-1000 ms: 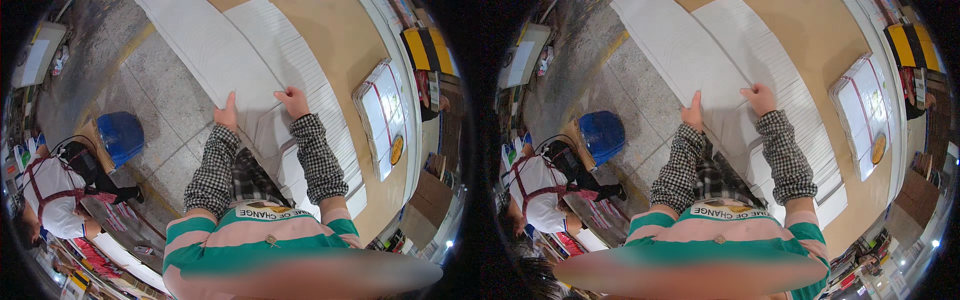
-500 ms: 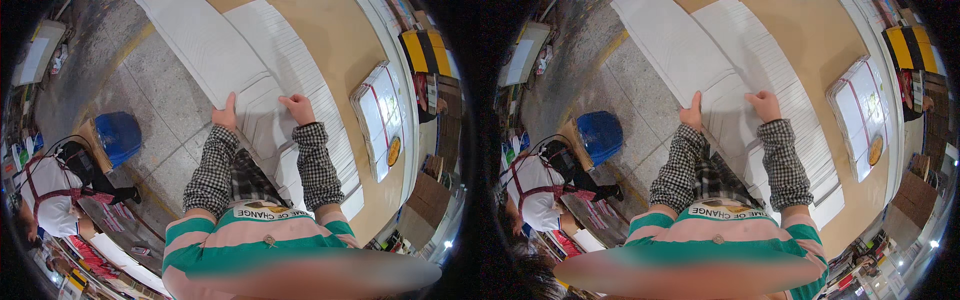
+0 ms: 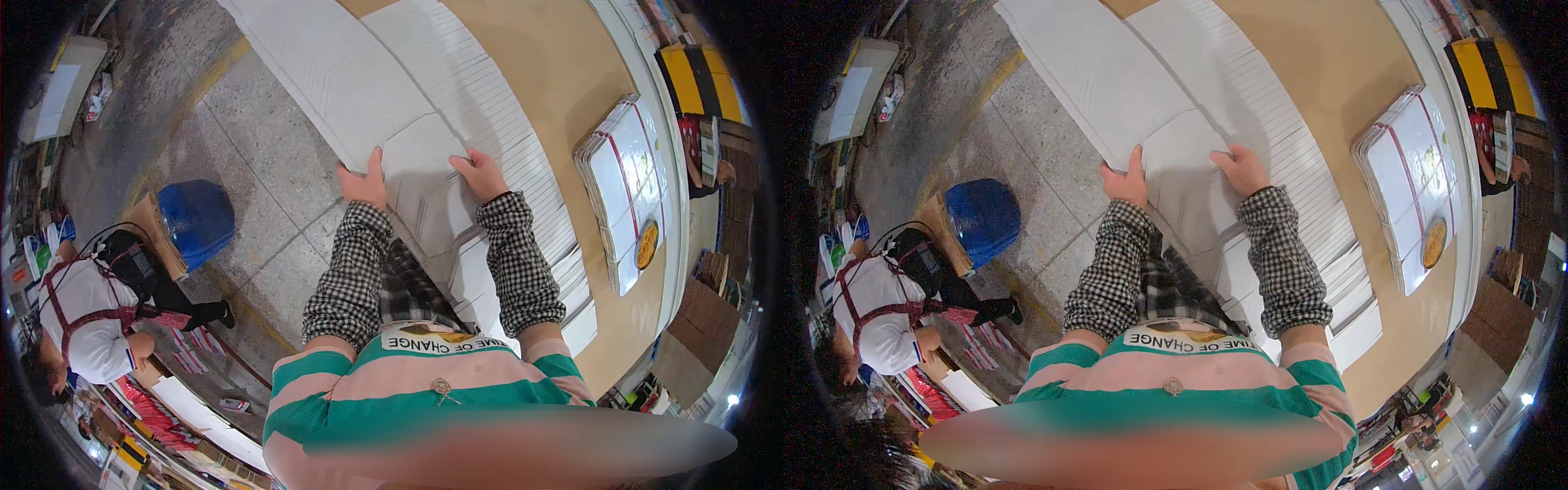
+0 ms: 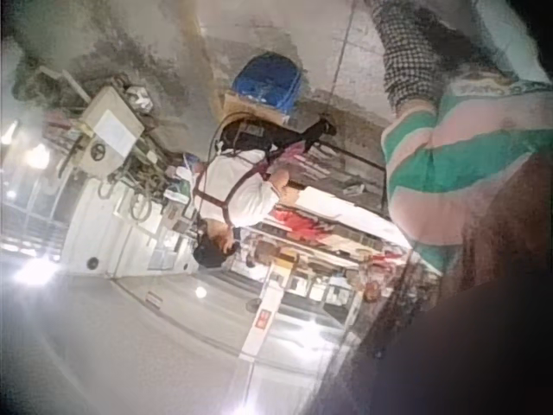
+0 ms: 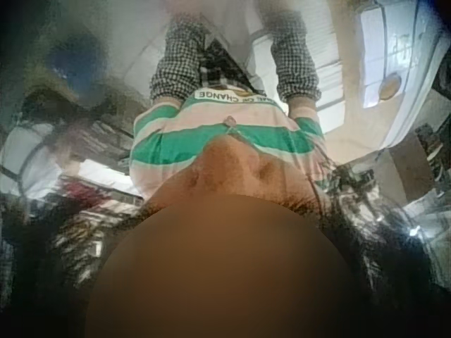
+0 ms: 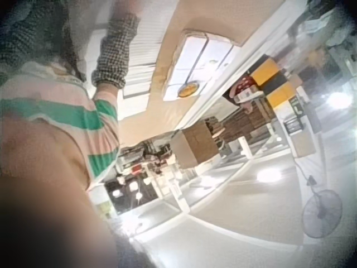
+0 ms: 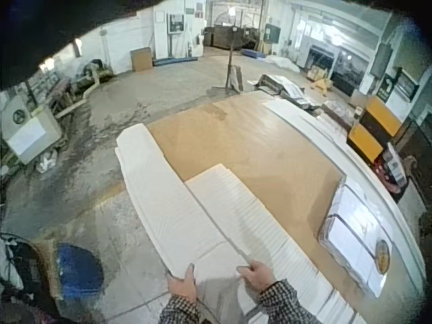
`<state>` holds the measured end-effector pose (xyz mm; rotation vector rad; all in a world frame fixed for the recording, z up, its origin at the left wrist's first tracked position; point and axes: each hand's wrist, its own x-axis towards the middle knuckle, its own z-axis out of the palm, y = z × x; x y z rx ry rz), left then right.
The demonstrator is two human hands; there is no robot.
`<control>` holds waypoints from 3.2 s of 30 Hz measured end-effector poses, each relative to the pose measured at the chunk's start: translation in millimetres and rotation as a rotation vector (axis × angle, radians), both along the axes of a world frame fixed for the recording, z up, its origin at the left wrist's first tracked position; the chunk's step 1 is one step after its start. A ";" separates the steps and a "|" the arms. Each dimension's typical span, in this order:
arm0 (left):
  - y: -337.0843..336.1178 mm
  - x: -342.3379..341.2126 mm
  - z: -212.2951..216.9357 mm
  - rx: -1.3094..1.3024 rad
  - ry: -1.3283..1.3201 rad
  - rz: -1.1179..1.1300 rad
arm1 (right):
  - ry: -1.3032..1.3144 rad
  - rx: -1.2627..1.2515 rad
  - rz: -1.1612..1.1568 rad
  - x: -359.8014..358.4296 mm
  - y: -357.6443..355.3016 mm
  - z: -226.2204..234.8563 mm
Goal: Arrange and align stacks of paper templates on a large workbench.
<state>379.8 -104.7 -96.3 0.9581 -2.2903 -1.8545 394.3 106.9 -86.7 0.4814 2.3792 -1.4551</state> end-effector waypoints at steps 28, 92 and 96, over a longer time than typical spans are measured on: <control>-1.8 1.1 -9.1 -0.046 -0.058 -0.132 | -0.025 0.142 0.036 4.3 0.8 9.5; -4.5 -8.1 -1.6 -0.246 -0.140 -0.067 | -0.431 0.738 -0.189 218.4 244.0 50.8; -12.5 -8.1 -13.7 -0.214 -0.094 -0.075 | -0.422 0.814 -0.245 214.7 245.2 64.3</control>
